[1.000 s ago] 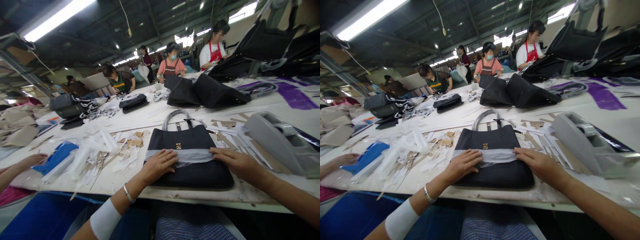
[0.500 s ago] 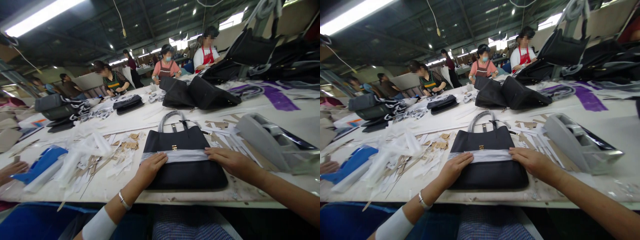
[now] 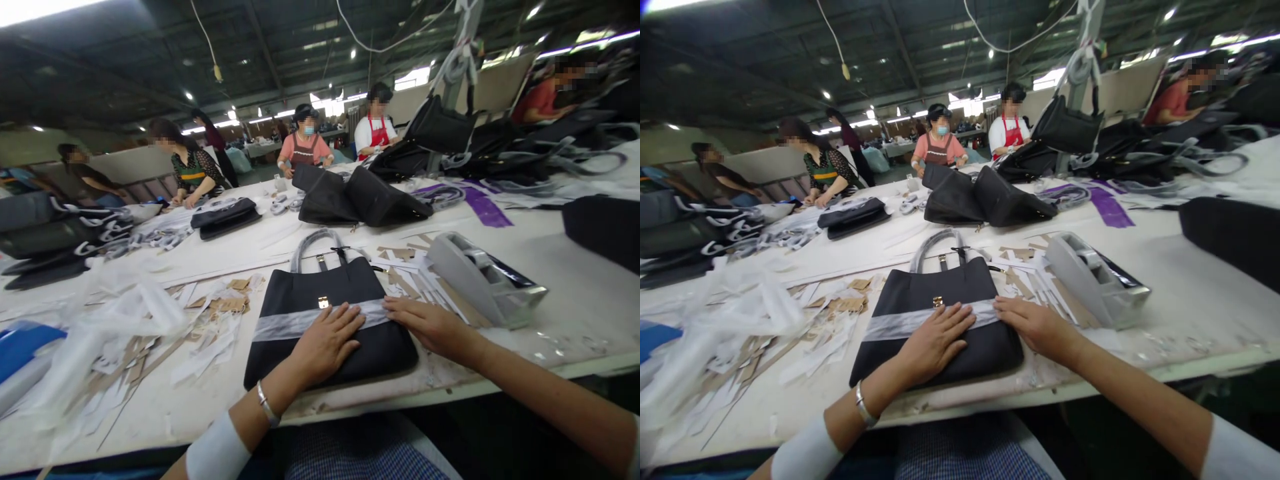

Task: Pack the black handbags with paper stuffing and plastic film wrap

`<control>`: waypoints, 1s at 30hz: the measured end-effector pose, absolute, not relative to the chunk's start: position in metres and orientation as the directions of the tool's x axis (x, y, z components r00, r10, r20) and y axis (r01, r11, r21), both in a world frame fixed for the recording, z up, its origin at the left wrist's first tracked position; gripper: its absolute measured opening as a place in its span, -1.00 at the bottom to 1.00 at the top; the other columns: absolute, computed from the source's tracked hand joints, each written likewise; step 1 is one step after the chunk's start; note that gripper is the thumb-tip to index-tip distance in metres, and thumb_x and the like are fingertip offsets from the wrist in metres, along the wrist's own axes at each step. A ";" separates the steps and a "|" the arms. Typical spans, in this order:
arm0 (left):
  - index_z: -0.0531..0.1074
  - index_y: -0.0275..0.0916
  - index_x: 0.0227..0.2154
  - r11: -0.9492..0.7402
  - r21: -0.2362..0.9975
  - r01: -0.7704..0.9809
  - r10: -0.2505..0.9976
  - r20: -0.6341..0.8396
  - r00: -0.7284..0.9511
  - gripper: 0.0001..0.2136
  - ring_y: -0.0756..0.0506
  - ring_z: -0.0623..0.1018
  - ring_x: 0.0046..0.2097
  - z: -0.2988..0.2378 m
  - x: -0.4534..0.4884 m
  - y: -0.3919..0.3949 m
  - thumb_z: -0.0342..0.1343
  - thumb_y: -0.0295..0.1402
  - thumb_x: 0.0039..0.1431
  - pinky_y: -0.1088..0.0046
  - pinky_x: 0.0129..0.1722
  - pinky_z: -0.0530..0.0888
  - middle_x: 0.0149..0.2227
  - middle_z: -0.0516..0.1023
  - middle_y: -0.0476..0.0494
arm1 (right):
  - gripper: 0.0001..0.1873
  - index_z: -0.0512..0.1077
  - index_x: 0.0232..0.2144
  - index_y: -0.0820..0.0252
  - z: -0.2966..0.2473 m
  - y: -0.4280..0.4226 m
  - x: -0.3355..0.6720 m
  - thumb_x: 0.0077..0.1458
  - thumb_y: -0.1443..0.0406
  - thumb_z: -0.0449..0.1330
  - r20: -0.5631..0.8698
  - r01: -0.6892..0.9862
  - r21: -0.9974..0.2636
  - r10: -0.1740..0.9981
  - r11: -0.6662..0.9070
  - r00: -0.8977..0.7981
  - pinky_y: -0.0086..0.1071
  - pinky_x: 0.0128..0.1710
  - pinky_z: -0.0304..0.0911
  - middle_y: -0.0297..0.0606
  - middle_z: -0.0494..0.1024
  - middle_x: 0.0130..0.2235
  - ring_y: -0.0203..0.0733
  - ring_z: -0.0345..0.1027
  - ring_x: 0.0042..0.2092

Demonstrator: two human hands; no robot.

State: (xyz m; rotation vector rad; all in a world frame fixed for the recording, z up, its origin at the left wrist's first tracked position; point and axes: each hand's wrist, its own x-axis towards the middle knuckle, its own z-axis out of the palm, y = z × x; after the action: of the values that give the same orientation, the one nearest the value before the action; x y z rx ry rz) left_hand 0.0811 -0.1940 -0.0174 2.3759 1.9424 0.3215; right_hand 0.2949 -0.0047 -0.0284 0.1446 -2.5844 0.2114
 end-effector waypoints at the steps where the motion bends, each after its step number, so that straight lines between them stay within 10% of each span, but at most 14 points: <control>1: 0.01 -0.09 0.33 -0.207 0.164 0.964 0.974 0.124 0.188 -0.51 -0.21 0.10 0.38 -0.019 0.081 -0.195 -0.19 -0.15 0.40 0.02 0.32 0.14 0.38 0.08 -0.09 | -0.57 0.41 0.07 0.19 -0.028 -0.007 0.300 0.22 0.51 -0.02 0.518 -0.121 -0.116 -0.043 0.986 -0.854 -0.18 0.16 0.32 -0.09 0.50 0.10 -0.14 0.30 0.20; 11: -0.02 0.04 0.33 -0.254 0.033 0.967 0.943 0.232 0.240 -0.49 -0.24 0.14 0.36 -0.035 0.074 -0.193 -0.13 -0.11 0.37 -0.01 0.26 0.23 0.38 0.07 -0.08 | -0.72 0.50 -0.08 0.16 0.032 0.047 0.398 0.24 0.23 0.08 0.674 0.539 -0.121 0.467 0.834 -0.572 0.00 0.27 0.13 -0.09 0.50 0.07 0.06 0.23 0.23; 16: -0.07 0.06 0.34 -0.261 -0.013 0.965 0.932 0.258 0.255 -0.48 -0.24 0.14 0.36 -0.041 0.073 -0.193 -0.14 -0.13 0.38 0.01 0.26 0.24 0.38 0.07 -0.07 | -0.62 0.56 -0.49 0.15 0.042 0.100 0.420 0.09 0.01 0.15 0.281 0.743 -0.445 0.866 0.499 -0.413 0.08 0.18 0.15 -0.05 0.63 -0.22 0.21 0.34 0.10; 21: -0.13 0.10 0.35 -0.240 -0.042 0.970 0.934 0.263 0.242 -0.47 -0.21 0.14 0.36 -0.046 0.074 -0.193 -0.17 -0.10 0.39 0.02 0.27 0.22 0.38 0.05 -0.01 | -0.64 0.61 -0.36 0.25 0.038 0.100 0.403 -0.06 0.07 0.27 -0.290 0.558 -0.821 0.930 -0.121 -0.225 -0.18 -0.17 0.34 -0.06 0.64 -0.17 0.05 0.46 -0.12; 25: -0.14 0.10 0.35 -0.239 -0.056 0.969 0.928 0.281 0.245 -0.47 -0.20 0.15 0.36 -0.048 0.073 -0.193 -0.17 -0.09 0.39 0.03 0.26 0.22 0.38 0.06 0.00 | -0.69 0.59 -0.41 0.22 0.045 0.097 0.395 -0.14 0.11 0.33 -0.253 0.453 -0.881 0.946 -0.140 -0.200 -0.21 -0.19 0.37 -0.05 0.63 -0.14 0.06 0.46 -0.08; 30: -0.09 0.08 0.34 -0.251 -0.067 0.966 0.912 0.319 0.259 -0.48 -0.20 0.18 0.35 -0.048 0.072 -0.193 -0.15 -0.10 0.38 0.08 0.27 0.21 0.37 0.09 -0.01 | -0.77 0.59 -0.43 0.17 0.058 0.082 0.411 -0.12 0.14 0.35 -0.029 0.213 -0.977 0.988 0.005 -0.154 -0.08 0.25 0.10 -0.10 0.60 -0.05 0.07 0.25 0.21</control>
State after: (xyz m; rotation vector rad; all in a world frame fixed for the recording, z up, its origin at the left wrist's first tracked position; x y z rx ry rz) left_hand 0.0718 -0.1929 -0.0477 2.6795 2.0490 0.3687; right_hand 0.4108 0.0822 0.0578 -1.2977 -1.4809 1.2252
